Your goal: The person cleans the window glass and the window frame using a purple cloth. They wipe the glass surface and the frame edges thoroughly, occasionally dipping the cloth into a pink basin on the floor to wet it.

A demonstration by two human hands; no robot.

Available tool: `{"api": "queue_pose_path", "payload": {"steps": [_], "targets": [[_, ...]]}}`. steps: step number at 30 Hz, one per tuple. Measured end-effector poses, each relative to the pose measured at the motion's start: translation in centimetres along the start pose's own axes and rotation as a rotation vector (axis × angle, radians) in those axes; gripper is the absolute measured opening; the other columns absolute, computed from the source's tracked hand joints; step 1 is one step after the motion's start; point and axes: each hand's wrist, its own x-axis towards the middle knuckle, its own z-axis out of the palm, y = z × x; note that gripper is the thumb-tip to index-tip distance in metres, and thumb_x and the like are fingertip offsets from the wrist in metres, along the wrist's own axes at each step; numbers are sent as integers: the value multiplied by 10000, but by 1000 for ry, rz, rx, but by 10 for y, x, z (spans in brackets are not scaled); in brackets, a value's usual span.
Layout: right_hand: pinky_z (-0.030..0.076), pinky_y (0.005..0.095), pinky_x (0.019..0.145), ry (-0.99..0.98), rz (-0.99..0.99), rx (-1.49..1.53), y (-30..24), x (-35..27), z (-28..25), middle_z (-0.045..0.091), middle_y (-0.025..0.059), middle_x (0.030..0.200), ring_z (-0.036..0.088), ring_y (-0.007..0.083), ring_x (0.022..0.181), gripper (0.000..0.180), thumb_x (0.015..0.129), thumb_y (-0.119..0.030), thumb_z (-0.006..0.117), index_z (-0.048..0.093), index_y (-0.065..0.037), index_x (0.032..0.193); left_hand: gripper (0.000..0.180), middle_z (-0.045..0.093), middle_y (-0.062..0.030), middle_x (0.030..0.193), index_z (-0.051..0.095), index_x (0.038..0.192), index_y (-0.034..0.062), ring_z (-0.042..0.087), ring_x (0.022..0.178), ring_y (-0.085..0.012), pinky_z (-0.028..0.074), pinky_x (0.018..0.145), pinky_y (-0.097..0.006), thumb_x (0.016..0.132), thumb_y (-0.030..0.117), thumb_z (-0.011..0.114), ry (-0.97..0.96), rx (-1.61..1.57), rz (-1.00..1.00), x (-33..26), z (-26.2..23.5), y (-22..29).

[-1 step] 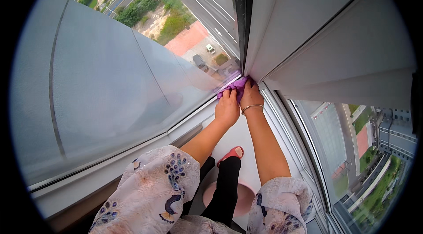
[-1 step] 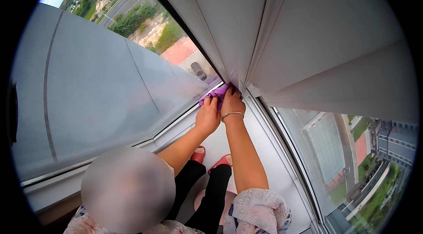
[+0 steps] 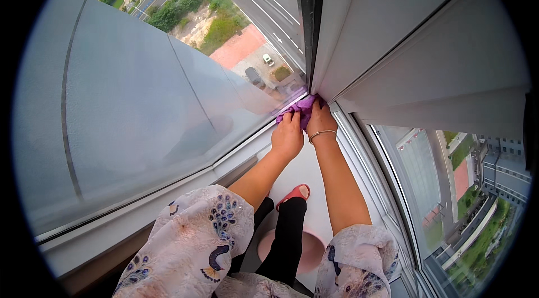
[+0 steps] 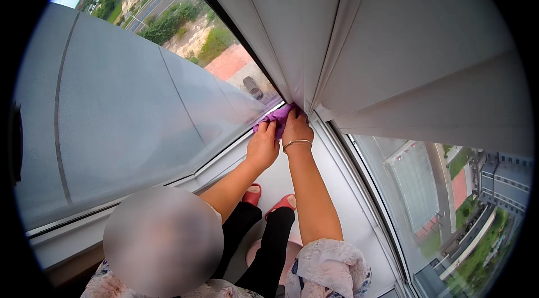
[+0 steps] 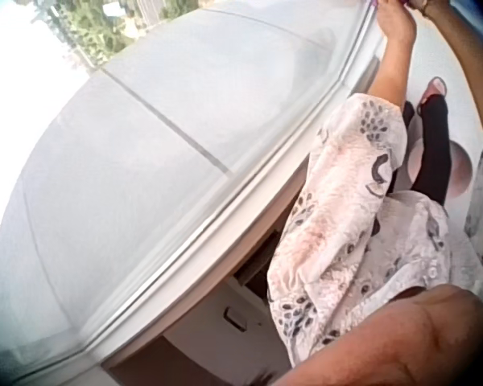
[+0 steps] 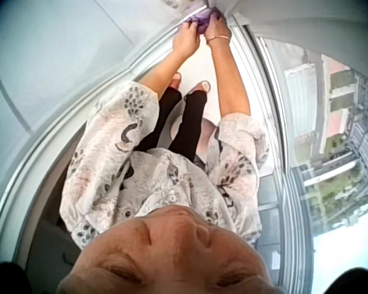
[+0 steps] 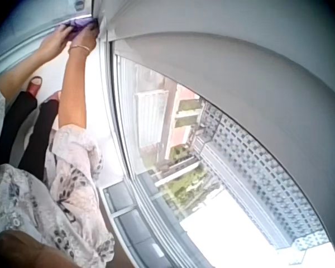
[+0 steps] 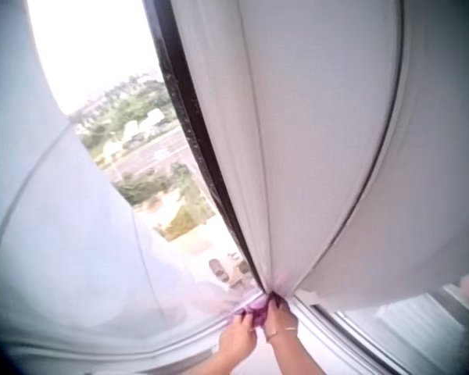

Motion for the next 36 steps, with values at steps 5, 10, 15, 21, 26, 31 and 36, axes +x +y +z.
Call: {"api": "queue_pose_path", "payload": {"steps": [5, 10, 15, 21, 26, 31, 36], "targets": [[537, 422, 684, -49, -244, -3, 11, -12, 35, 529, 199, 1071, 644, 344, 787, 544, 831, -101, 508, 388, -153, 1359, 524, 500, -162, 1083, 475, 1214, 35, 560, 952, -350, 485, 750, -456, 731, 123, 660, 28, 69, -92, -36, 15, -46], [490, 433, 577, 317, -424, 32, 22, -8, 44, 498, 140, 906, 568, 318, 613, 553, 802, -79, 525, 416, -158, 1338, 589, 479, -193, 1118, 461, 1214, 0, 514, 1010, -371, 445, 838, -454, 704, 167, 704, 92, 111, -1, -41, 11, -31], [515, 435, 649, 263, -180, 109, 14, 8, 19, 530, 179, 999, 615, 345, 758, 539, 829, -73, 521, 394, -169, 1343, 531, 494, -165, 1065, 474, 1185, 12, 526, 990, -353, 466, 784, -429, 726, 171, 690, 82, 84, -28, -27, 9, -25], [504, 443, 603, 124, -229, 181, 1, -44, 100, 511, 168, 934, 599, 343, 691, 609, 777, -35, 569, 422, -176, 1351, 500, 474, -175, 1095, 475, 1156, 21, 523, 1011, -367, 464, 819, -440, 733, 179, 689, 73, 117, -207, -77, 25, -90], [511, 433, 629, -76, -381, 205, -41, -82, 141, 531, 172, 916, 618, 329, 701, 497, 810, -69, 521, 493, -215, 1284, 472, 457, -220, 1102, 467, 1086, -3, 510, 1021, -416, 460, 843, -466, 723, 182, 706, 158, 71, -445, -124, 37, -146], [506, 437, 783, -475, -342, 185, -20, -131, 147, 581, 180, 1037, 622, 332, 904, 416, 807, -142, 523, 561, -221, 1213, 394, 586, -205, 948, 589, 937, -30, 557, 954, -381, 459, 845, -440, 697, 243, 740, 26, -20, -480, -152, 48, -184], [481, 411, 858, -330, -94, 423, 42, -169, 109, 611, 183, 1020, 590, 347, 976, 374, 782, -124, 505, 573, -133, 1151, 447, 581, -204, 1022, 632, 1012, -4, 572, 981, -360, 467, 862, -411, 694, 291, 741, -297, -81, -198, -157, 53, -154]]}}
